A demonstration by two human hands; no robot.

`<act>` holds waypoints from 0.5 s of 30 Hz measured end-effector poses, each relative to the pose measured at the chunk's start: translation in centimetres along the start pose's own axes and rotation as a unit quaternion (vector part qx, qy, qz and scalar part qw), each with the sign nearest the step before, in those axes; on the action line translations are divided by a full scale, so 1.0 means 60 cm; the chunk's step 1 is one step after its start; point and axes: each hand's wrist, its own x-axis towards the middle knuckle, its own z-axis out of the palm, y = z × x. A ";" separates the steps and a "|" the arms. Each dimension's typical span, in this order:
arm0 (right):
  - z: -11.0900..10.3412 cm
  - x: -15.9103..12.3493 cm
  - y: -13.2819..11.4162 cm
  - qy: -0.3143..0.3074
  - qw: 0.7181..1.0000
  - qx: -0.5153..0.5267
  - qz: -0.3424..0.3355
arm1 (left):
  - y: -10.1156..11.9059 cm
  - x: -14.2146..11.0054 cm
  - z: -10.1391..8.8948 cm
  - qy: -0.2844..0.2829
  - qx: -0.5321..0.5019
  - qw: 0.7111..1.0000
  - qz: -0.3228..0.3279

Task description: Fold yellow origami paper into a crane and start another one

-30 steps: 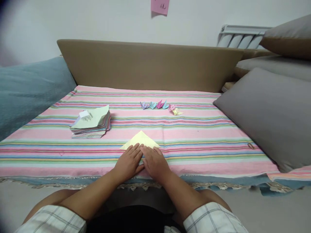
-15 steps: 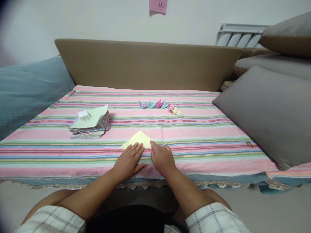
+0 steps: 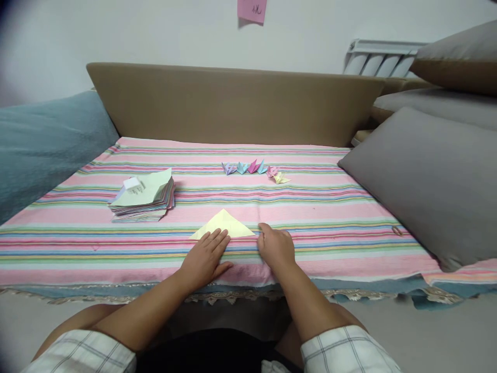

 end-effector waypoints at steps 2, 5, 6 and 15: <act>0.001 0.001 0.001 0.044 0.998 0.039 -0.016 | 0.000 0.000 0.001 0.000 -0.001 1.000 -0.001; 0.012 -0.005 -0.018 0.069 0.978 0.126 -0.152 | -0.001 0.000 0.002 -0.001 -0.005 1.000 -0.002; 0.018 -0.009 -0.027 0.052 0.964 0.144 -0.218 | -0.001 0.000 0.002 0.000 -0.007 1.000 -0.002; 0.068 -0.027 -0.061 -0.033 0.942 0.114 -0.314 | 0.001 -0.007 -0.001 0.010 -0.026 0.999 -0.023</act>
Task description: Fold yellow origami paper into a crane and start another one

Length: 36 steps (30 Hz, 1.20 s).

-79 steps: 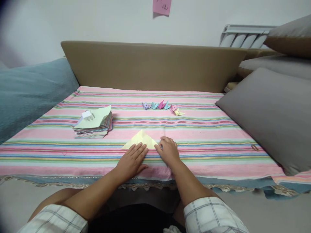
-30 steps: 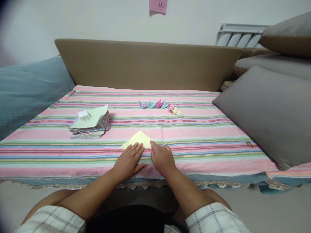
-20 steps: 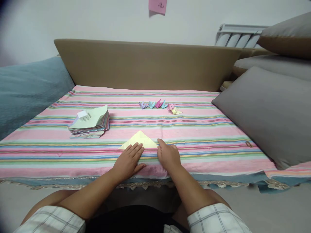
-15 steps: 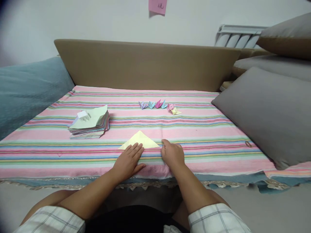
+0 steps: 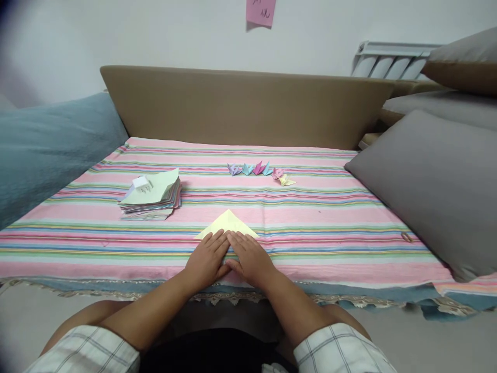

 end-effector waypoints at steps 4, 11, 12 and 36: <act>0.003 0.000 0.005 -0.001 1.000 -0.004 0.013 | -0.007 -0.016 -0.002 0.017 0.001 0.999 -0.034; -0.006 0.003 -0.001 -0.006 1.000 0.005 0.024 | -0.027 -0.054 -0.014 0.004 0.031 0.998 -0.049; -0.007 0.003 -0.002 -0.004 1.000 0.006 0.026 | -0.029 -0.058 -0.016 0.006 0.032 0.998 -0.052; -0.050 -0.004 0.038 0.049 0.983 0.040 0.173 | -0.057 -0.054 -0.098 -0.084 0.051 0.986 -0.138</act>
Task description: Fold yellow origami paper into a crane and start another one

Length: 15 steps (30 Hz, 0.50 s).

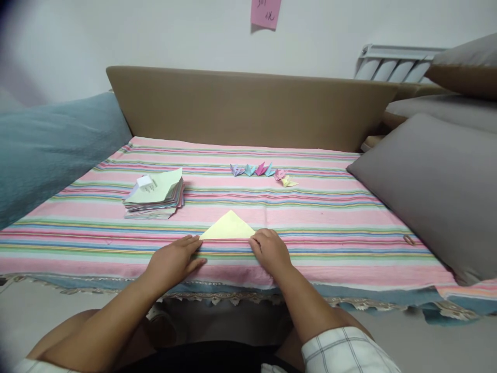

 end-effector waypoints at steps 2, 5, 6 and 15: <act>0.002 0.002 0.003 0.005 0.999 0.016 0.031 | -0.006 0.009 -0.007 -0.004 -0.022 0.999 -0.023; 0.008 0.008 0.006 0.023 0.995 0.035 0.085 | -0.014 0.028 0.000 0.050 -0.075 0.993 -0.070; 0.011 0.010 0.006 0.027 0.994 0.036 0.099 | -0.016 0.035 0.005 0.066 -0.091 0.991 -0.077; 0.023 0.017 0.015 0.033 0.992 0.047 0.117 | -0.007 0.071 0.037 0.085 -0.106 0.990 -0.029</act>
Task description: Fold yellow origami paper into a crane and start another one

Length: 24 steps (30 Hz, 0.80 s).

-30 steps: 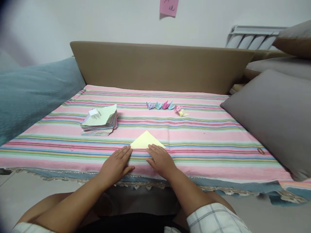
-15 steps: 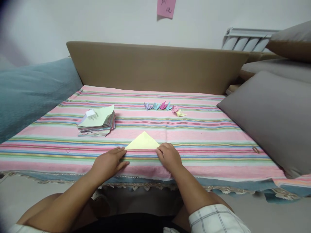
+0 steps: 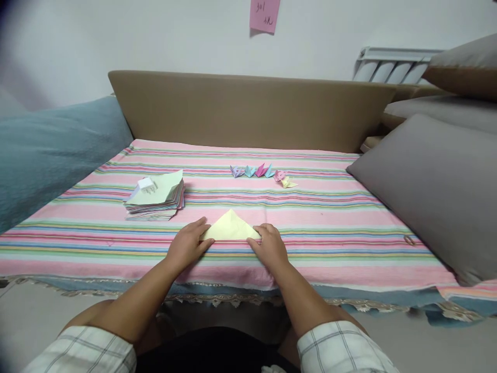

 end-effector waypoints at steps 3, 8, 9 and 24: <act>-0.002 0.001 0.003 0.011 0.999 0.029 -0.014 | -0.001 0.003 0.002 0.012 -0.027 1.000 -0.002; -0.006 0.001 0.000 0.029 0.996 0.081 -0.033 | -0.001 0.007 0.002 0.045 -0.067 0.997 0.002; -0.006 0.000 -0.002 0.030 0.995 0.092 -0.039 | -0.001 0.007 0.001 0.051 -0.070 0.996 0.004; -0.025 -0.013 -0.025 -0.093 0.983 0.145 -0.054 | -0.004 0.019 0.015 0.108 0.020 0.993 0.046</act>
